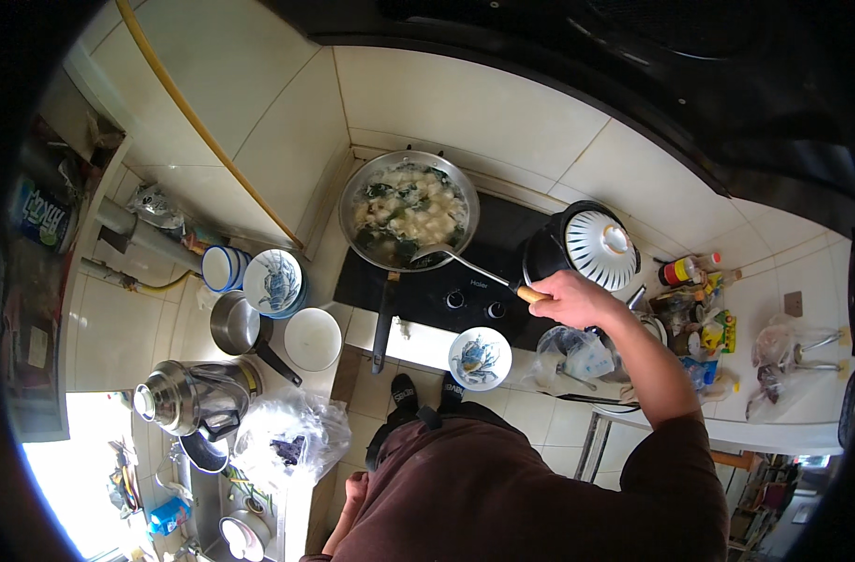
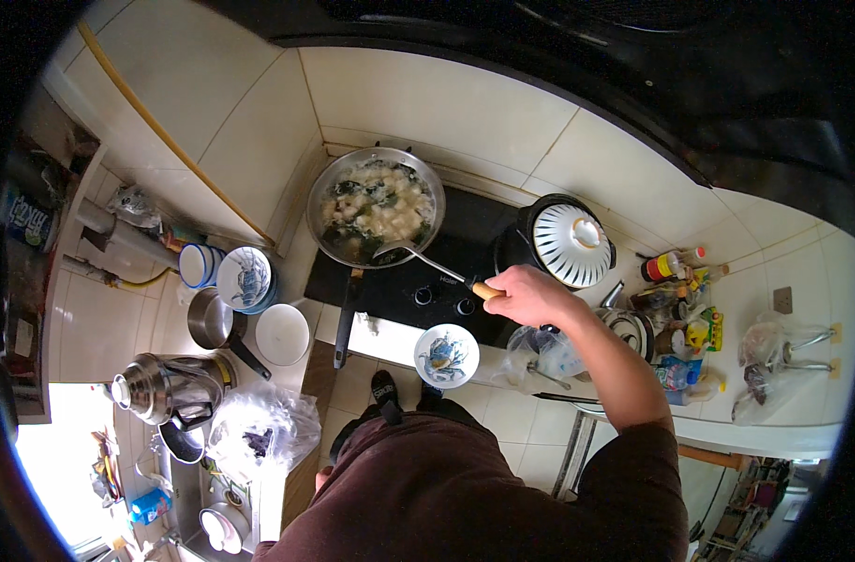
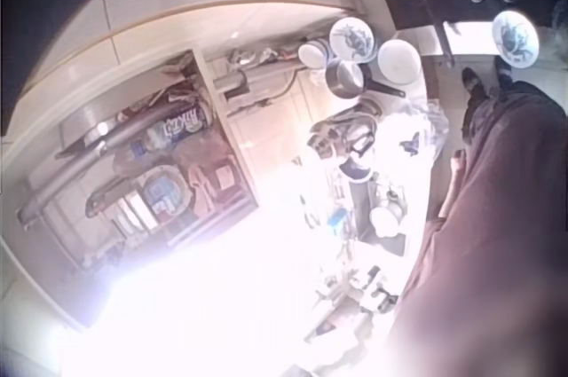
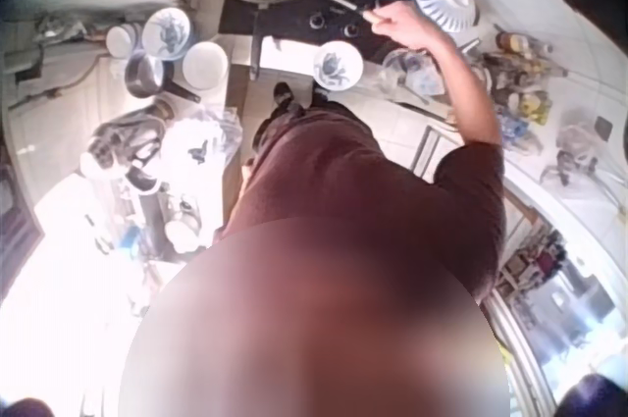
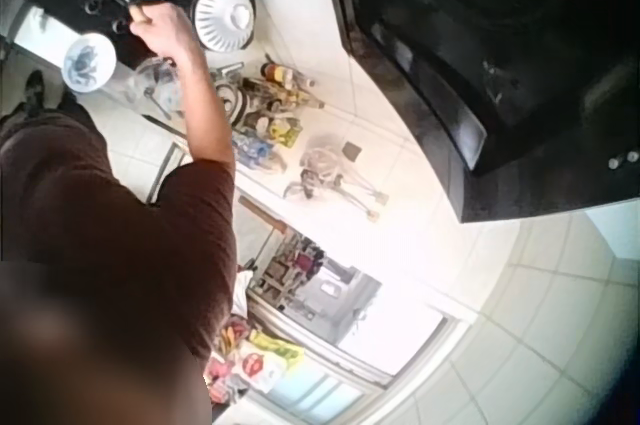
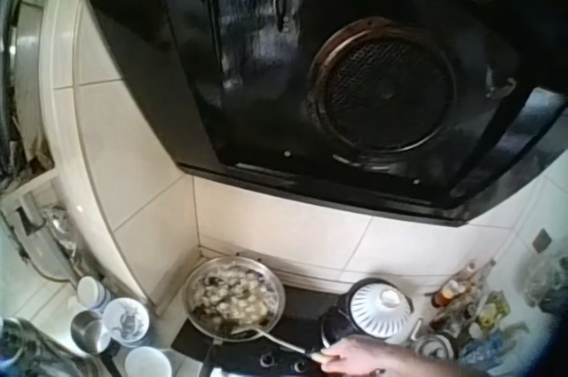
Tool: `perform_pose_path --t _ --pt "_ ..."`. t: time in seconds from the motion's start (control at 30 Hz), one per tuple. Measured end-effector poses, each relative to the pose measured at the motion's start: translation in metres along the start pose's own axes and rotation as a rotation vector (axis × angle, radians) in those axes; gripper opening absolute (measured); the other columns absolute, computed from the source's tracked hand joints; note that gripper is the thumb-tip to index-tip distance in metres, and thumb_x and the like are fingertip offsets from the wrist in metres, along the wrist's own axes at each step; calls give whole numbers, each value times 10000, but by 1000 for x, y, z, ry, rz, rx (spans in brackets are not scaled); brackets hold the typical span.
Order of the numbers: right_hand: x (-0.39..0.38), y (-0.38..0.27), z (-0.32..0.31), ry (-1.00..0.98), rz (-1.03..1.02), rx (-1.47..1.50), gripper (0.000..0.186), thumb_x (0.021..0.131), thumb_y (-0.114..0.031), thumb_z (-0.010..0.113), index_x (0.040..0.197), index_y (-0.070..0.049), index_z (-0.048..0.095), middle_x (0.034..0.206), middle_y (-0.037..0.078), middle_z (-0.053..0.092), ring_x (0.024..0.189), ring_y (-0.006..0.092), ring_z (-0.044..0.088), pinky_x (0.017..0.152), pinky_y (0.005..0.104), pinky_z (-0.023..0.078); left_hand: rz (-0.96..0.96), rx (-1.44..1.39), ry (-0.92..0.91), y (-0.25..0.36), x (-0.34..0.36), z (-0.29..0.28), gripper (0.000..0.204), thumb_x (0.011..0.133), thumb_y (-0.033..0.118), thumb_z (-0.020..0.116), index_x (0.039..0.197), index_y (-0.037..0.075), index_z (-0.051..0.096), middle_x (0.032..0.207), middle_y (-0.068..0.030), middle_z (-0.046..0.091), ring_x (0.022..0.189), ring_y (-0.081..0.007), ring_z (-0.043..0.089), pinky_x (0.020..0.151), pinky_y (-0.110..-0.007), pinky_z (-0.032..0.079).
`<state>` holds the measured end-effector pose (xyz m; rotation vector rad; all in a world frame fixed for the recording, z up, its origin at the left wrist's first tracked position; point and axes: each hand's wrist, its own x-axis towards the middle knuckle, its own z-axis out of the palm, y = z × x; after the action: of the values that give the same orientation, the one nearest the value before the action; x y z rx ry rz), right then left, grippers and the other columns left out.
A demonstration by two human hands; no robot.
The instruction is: The person retrieves a plastic bag from the refrigerator, walks to the kitchen, and adds dried seaweed to a pot of boiling dumplings. They stir the contents with a ladle and continue cooking.
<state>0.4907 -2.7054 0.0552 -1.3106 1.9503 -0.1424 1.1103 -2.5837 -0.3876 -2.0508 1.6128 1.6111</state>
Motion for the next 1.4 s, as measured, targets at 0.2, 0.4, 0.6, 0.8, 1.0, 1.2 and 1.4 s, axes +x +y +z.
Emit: perform_pose_path --t 0.2,0.4,0.6,0.8,1.0,1.2,1.4 --pt "7 -3 -13 83 -20 -232 253 844 -258 616 858 -8 653 777 206 649 734 377 634 672 446 494 11 -34 -2 4 -1 1 283 896 231 606 984 -15 713 969 -198 723 946 -289 701 825 -362 527" --pt "15 -11 -10 41 -64 -278 263 836 -265 612 830 -4 651 788 211 657 757 381 647 688 456 507 9 40 -4 2 2 11 278 903 225 605 1009 -10 710 1006 -189 723 967 -285 696 838 -368 523" --pt "27 -11 -5 3 -42 -331 229 829 -262 602 872 -45 659 802 195 670 775 374 656 703 464 515 -62 -66 1 4 -5 19 264 899 199 613 1028 -13 705 1014 -165 729 971 -269 692 864 -357 514" --pt "2 -15 -30 47 -33 -446 229 818 -271 610 879 -61 676 819 166 682 803 368 661 721 467 520 -70 -212 30 -15 -8 28 246 880 165 635 1015 -28 707 980 -139 740 919 -253 696 835 -368 523" --pt "13 -8 -23 91 -42 -523 217 807 -254 613 885 -67 688 855 170 692 832 367 668 743 474 530 -59 -186 28 -8 -10 29 246 874 174 636 998 -24 715 936 -158 737 875 -248 695 808 -360 528" --pt "40 1 10 161 -155 -550 240 817 -259 606 944 -69 681 818 183 688 784 388 669 726 495 534 34 -106 84 -13 6 37 244 879 203 645 969 -10 725 848 -161 725 790 -236 680 739 -359 529" --pt "47 -3 29 219 -134 -484 249 837 -262 591 979 -79 680 863 180 698 840 372 679 772 476 547 -31 -206 77 -15 0 40 254 884 207 646 966 -22 719 814 -143 718 751 -214 665 703 -341 525"
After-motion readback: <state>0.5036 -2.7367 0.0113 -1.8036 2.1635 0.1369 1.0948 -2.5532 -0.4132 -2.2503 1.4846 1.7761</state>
